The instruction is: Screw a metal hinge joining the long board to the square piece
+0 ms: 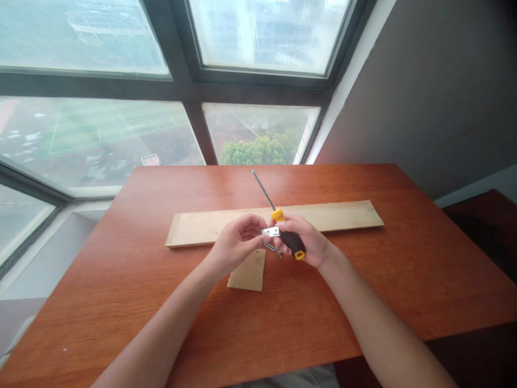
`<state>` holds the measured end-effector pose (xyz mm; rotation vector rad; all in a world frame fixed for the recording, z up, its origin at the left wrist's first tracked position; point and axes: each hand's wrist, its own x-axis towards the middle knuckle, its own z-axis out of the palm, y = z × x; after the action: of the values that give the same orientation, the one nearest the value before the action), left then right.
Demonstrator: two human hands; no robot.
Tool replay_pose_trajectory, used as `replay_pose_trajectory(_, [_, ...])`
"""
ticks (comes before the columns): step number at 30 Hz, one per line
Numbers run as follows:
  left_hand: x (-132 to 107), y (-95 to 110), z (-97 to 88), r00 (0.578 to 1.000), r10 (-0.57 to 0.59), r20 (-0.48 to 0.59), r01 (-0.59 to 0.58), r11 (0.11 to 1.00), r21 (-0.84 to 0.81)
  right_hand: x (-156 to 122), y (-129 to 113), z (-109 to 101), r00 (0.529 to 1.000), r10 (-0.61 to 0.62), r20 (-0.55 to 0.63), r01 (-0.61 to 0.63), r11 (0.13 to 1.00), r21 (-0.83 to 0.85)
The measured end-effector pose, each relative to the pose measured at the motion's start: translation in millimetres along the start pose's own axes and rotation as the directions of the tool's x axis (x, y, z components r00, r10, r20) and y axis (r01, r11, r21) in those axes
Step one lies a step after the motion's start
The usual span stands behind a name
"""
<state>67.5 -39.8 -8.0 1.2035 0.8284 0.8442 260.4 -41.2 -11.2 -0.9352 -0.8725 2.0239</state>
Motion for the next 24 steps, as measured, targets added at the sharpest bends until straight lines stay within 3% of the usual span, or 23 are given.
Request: replay_pose_trajectory(24, [-0.5, -1.1, -0.3, 1.0, 0.008, 0.025, -0.007, 0.999, -0.049, -1.2, 0.2, 5.7, 0.999, -0.047, -0.008, 0.047, 0.998, -0.033])
